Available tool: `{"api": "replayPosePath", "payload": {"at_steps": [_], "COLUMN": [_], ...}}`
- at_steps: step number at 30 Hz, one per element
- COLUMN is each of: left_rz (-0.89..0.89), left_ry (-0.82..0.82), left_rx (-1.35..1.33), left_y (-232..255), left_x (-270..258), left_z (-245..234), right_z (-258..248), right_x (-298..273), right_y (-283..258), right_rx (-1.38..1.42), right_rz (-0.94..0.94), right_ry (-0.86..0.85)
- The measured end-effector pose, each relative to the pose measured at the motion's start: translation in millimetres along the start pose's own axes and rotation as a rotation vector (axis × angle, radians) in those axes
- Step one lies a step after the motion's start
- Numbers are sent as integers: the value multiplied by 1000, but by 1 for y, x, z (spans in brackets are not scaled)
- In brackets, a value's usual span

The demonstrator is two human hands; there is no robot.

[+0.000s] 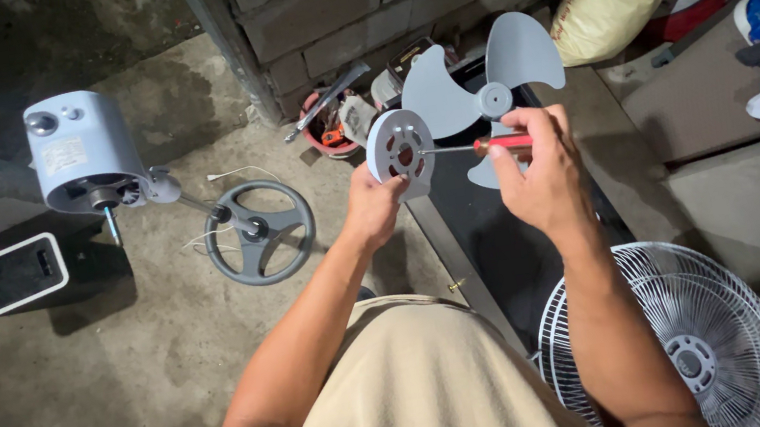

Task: The person assembles a standing fan by attaching the motor housing to the stand, securing the fan blade hub, and mounting the front wire cage. They use a screwdriver to tighten screws on the motor housing and hub, then align and attach the cage to complete the assembly.

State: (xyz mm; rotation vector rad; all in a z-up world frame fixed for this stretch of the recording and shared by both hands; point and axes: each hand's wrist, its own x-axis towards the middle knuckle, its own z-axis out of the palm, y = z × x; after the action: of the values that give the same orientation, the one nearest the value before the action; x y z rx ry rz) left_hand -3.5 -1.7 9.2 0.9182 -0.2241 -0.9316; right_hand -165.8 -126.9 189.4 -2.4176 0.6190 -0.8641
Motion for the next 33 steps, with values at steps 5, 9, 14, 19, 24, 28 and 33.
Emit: {"api": "replayPosePath", "payload": {"at_steps": [5, 9, 14, 19, 24, 28, 33], "left_rz": [-3, -3, 32, 78, 113, 149, 191], "left_ry": [-19, -11, -41, -31, -5, -7, 79], "left_rx": [12, -23, 15, -1, 3, 53, -70], "left_y": [-2, -5, -7, 1, 1, -4, -11], "left_x": [0, 5, 6, -3, -10, -20, -36], "left_z": [3, 2, 4, 7, 6, 1, -9], "right_z": [3, 0, 3, -2, 2, 0, -2], "right_x": [-1, -1, -7, -10, -14, -14, -19], "right_y": [7, -1, 4, 7, 8, 1, -14], "right_rx": [15, 1, 11, 20, 133, 70, 117], "right_rz": [217, -44, 140, 38, 152, 201, 0], "right_ry": [3, 94, 52, 44, 4, -31, -91]}}
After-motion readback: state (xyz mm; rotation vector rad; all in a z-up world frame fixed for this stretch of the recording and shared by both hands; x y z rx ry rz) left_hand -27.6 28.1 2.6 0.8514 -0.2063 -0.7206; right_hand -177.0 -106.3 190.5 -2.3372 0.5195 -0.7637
